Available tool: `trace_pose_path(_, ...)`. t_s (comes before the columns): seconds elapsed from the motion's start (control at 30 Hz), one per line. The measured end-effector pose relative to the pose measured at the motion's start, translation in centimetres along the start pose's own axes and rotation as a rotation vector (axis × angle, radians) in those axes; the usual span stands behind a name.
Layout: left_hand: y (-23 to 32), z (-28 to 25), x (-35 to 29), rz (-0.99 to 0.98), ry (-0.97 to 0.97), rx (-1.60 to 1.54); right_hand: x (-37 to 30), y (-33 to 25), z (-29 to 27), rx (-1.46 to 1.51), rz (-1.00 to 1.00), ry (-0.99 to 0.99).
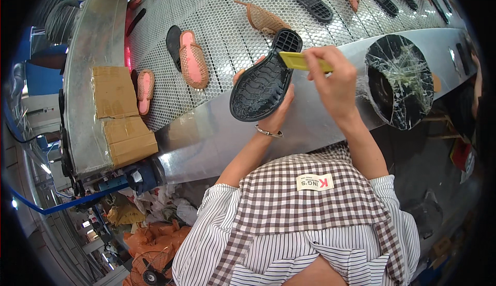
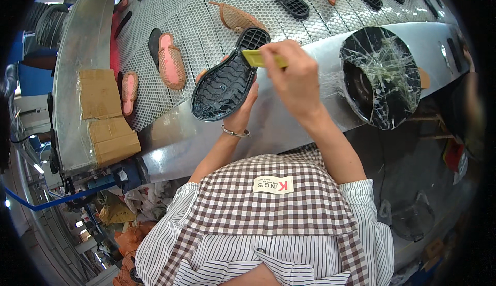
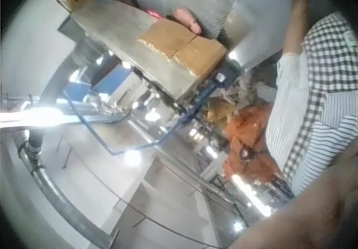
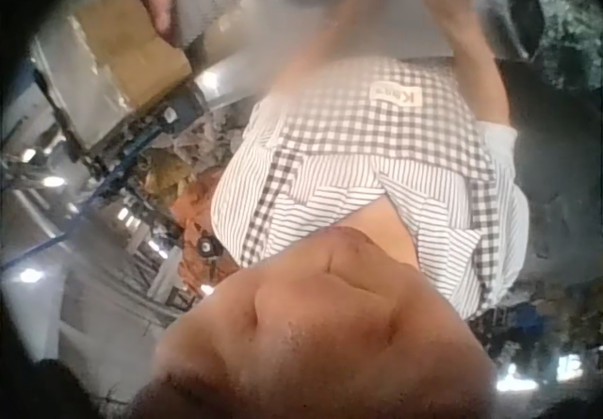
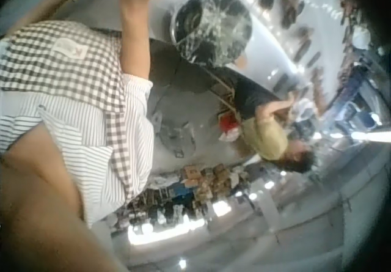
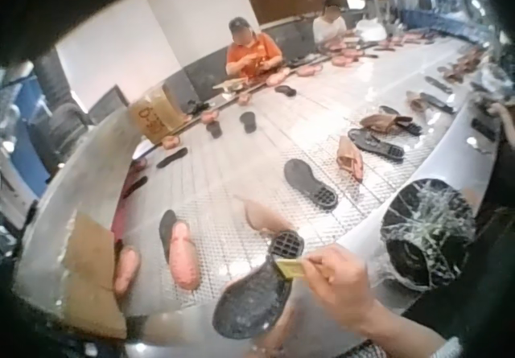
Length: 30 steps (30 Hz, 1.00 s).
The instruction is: The person applies adhesive onto shoe soles using a yellow applicator tool dipped into a bowl of glue, picking up shoe parts from a conveyor belt.
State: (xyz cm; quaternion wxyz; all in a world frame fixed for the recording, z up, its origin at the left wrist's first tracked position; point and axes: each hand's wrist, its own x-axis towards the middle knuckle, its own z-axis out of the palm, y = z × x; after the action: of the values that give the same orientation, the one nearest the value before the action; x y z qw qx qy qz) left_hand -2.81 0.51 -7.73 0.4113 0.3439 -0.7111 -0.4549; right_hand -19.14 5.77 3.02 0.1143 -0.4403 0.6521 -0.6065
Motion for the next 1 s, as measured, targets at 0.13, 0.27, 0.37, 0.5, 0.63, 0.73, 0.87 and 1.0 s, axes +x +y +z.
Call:
trace_pose_path(0.13,-3.9,-1.3,-0.5,-0.064,-0.091,-0.047,-2.2,-3.6,2.0,0.048,-0.575,-0.334)
trace_pose_path(0.27,1.6,-2.1,-0.5,-0.244,-0.048,-0.139,-2.3,-3.0,2.2,0.225,-0.565,-0.366)
trace_pose_path(0.37,2.5,-2.7,0.6,-0.081,0.017,-0.131,-0.4,-0.5,1.9,0.124,-0.209,-0.186)
trace_pose_path(0.5,3.2,-7.4,2.7,-0.204,0.002,-0.301,-0.1,-0.5,-0.1,0.170,0.026,-0.134)
trace_pose_path(0.63,2.1,-9.8,8.8,-0.239,0.242,-0.425,-0.6,-0.2,-1.0,0.234,0.071,-0.089)
trace_pose_path(0.73,-0.1,-12.2,11.5,-0.095,0.523,-0.376,-1.3,0.2,-2.1,0.176,0.077,-0.114)
trace_pose_path(0.87,-3.5,-18.3,14.4,-0.015,0.585,0.060,-2.8,1.6,-6.0,0.195,0.143,-0.059)
trace_pose_path(1.0,-12.5,-27.8,15.6,-0.001,0.220,0.856,-3.5,1.8,-9.0,0.220,0.248,0.068)
